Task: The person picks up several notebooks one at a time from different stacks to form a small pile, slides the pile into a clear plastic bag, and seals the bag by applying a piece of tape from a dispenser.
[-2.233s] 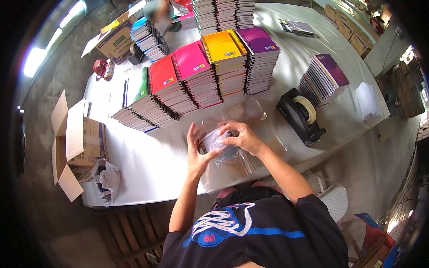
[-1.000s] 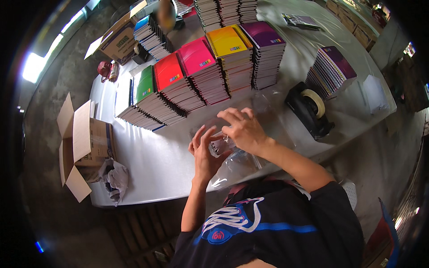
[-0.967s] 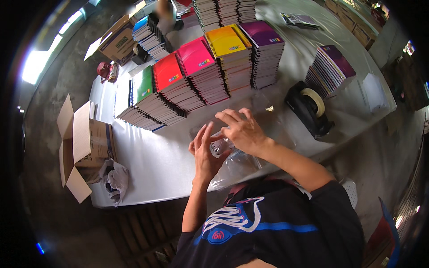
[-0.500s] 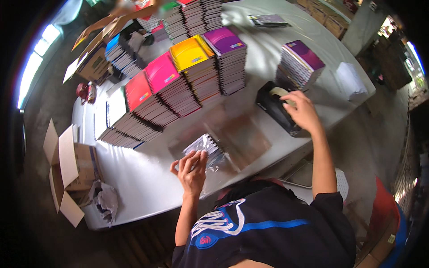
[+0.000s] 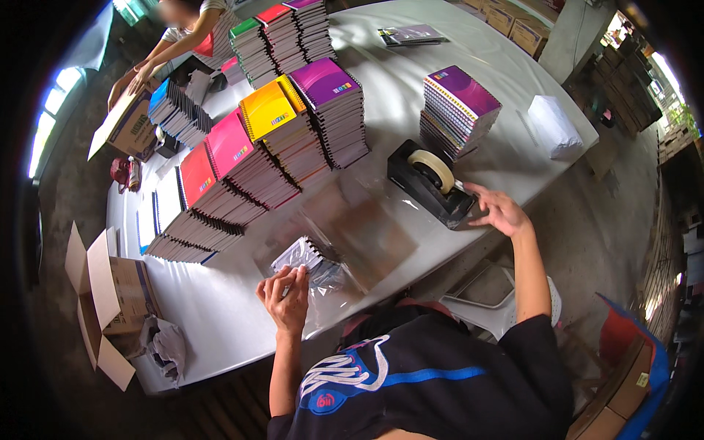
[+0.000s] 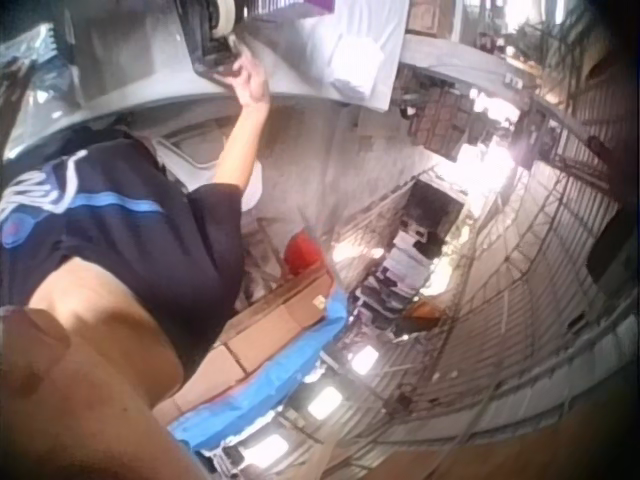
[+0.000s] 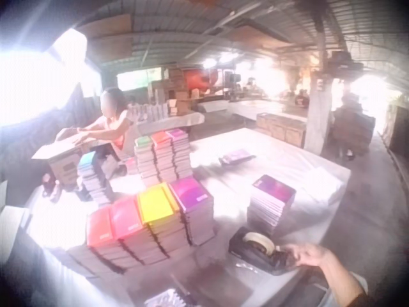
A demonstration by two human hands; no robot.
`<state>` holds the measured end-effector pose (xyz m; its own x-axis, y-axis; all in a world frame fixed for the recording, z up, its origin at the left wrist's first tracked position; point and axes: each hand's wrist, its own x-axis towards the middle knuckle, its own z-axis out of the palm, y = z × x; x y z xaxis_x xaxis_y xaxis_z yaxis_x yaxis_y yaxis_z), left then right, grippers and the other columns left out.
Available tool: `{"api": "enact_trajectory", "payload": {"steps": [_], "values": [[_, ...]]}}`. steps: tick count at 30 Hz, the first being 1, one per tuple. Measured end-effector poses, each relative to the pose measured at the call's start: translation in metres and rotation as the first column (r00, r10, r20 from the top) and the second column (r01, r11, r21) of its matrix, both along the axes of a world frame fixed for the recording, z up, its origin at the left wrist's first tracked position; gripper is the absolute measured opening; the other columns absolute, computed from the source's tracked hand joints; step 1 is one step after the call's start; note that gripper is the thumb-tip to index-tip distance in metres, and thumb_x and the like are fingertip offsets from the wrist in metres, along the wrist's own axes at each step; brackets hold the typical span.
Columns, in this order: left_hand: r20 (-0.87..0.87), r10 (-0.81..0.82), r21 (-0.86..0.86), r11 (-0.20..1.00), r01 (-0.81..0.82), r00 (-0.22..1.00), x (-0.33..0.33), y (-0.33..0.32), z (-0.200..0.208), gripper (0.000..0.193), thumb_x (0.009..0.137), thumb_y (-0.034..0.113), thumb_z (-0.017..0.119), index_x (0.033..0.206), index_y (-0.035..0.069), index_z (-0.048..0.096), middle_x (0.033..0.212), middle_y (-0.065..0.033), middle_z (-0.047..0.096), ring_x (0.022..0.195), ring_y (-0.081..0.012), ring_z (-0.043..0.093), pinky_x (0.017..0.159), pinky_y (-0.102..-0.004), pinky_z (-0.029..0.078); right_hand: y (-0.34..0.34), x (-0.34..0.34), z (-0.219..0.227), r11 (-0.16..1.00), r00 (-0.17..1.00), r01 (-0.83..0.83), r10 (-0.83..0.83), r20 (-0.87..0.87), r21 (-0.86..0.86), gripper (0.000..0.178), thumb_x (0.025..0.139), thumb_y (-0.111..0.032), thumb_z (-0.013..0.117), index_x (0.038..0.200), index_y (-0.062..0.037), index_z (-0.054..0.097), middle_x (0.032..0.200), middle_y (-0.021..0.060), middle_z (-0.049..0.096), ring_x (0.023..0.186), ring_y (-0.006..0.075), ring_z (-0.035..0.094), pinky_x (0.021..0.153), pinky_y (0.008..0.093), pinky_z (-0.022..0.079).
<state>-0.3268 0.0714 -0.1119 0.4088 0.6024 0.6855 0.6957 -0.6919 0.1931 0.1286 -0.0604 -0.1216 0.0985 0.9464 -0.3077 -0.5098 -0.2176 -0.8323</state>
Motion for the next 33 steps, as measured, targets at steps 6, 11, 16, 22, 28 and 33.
{"api": "enact_trajectory", "payload": {"steps": [6, 11, 16, 22, 28, 33], "values": [[0.014, -0.004, 0.01, 1.0, 0.004, 1.0, 0.003, -0.001, 0.002, 0.01, 0.072, 0.011, 0.078, 0.08, 0.015, 0.073, 0.082, 0.0057, 0.062, 0.092, -0.0125, 0.062, 0.083, -0.0329, 0.037, -0.04, -0.012, -0.039, 0.993, 0.843, 0.097, -0.047, 0.536, -0.065, 0.025, 0.084, -0.02, 0.063, 0.071, 0.0014, 0.066, 0.141, 0.016, 0.039, 0.12, 0.0244, 0.049, 0.087, 0.0463, 0.048], [0.073, -0.048, -0.047, 0.998, 0.052, 0.996, -0.001, 0.0, -0.006, 0.013, 0.072, 0.009, 0.078, 0.083, 0.014, 0.073, 0.085, 0.0039, 0.063, 0.093, -0.0146, 0.062, 0.077, -0.0311, 0.041, -0.045, -0.023, -0.039, 0.891, -0.348, 0.36, -0.146, 0.926, 0.276, 0.014, 0.084, -0.016, 0.063, 0.086, -0.0047, 0.07, 0.091, 0.01, 0.068, 0.084, 0.0286, 0.063, 0.077, 0.0356, 0.047], [0.148, -0.074, -0.069, 0.994, 0.085, 0.986, -0.002, 0.001, -0.01, 0.016, 0.07, 0.006, 0.077, 0.085, 0.013, 0.074, 0.091, -0.0003, 0.063, 0.095, -0.0177, 0.061, 0.076, -0.03, 0.043, 0.015, -0.126, 0.041, 0.866, -0.121, 0.164, -0.458, 0.881, 0.473, 0.009, 0.084, -0.004, 0.063, 0.09, -0.0018, 0.068, 0.078, 0.0089, 0.067, 0.063, 0.0208, 0.061, 0.06, 0.0313, 0.047], [0.307, -0.137, -0.153, 0.97, 0.191, 0.942, -0.007, 0.005, -0.018, 0.041, 0.069, 0.003, 0.077, 0.104, 0.009, 0.057, 0.094, -0.0023, 0.065, 0.096, -0.0211, 0.063, 0.077, -0.0341, 0.044, 0.076, -0.282, 0.057, 0.997, 0.976, 0.031, -0.047, 0.213, 0.075, 0.032, 0.09, -0.029, 0.063, 0.074, -0.0014, 0.067, 0.059, -0.0013, 0.055, 0.052, 0.0034, 0.046, 0.048, 0.0187, 0.033], [0.432, -0.211, -0.119, 0.95, 0.288, 0.877, -0.01, 0.01, -0.03, 0.045, 0.066, 0.002, 0.078, 0.103, 0.007, 0.053, 0.098, -0.0063, 0.066, 0.094, -0.0228, 0.064, 0.077, -0.0361, 0.045, 0.101, -0.335, 0.043, 0.997, 0.981, 0.063, -0.055, 0.186, -0.036, 0.038, 0.089, -0.032, 0.064, 0.067, 0.0, 0.066, 0.052, 0.0002, 0.052, 0.045, 0.0049, 0.044, 0.043, 0.0193, 0.032], [0.359, -0.175, -0.202, 0.944, 0.26, 0.917, -0.016, 0.009, -0.028, 0.048, 0.065, 0.004, 0.078, 0.109, 0.008, 0.06, 0.097, -0.0077, 0.065, 0.091, -0.0212, 0.063, 0.076, -0.0339, 0.045, 0.098, -0.346, 0.023, 0.979, 0.958, 0.144, -0.102, 0.267, -0.144, 0.038, 0.088, -0.031, 0.065, 0.067, 0.0004, 0.067, 0.048, 0.0013, 0.051, 0.038, 0.0059, 0.042, 0.036, 0.0211, 0.029]]}}
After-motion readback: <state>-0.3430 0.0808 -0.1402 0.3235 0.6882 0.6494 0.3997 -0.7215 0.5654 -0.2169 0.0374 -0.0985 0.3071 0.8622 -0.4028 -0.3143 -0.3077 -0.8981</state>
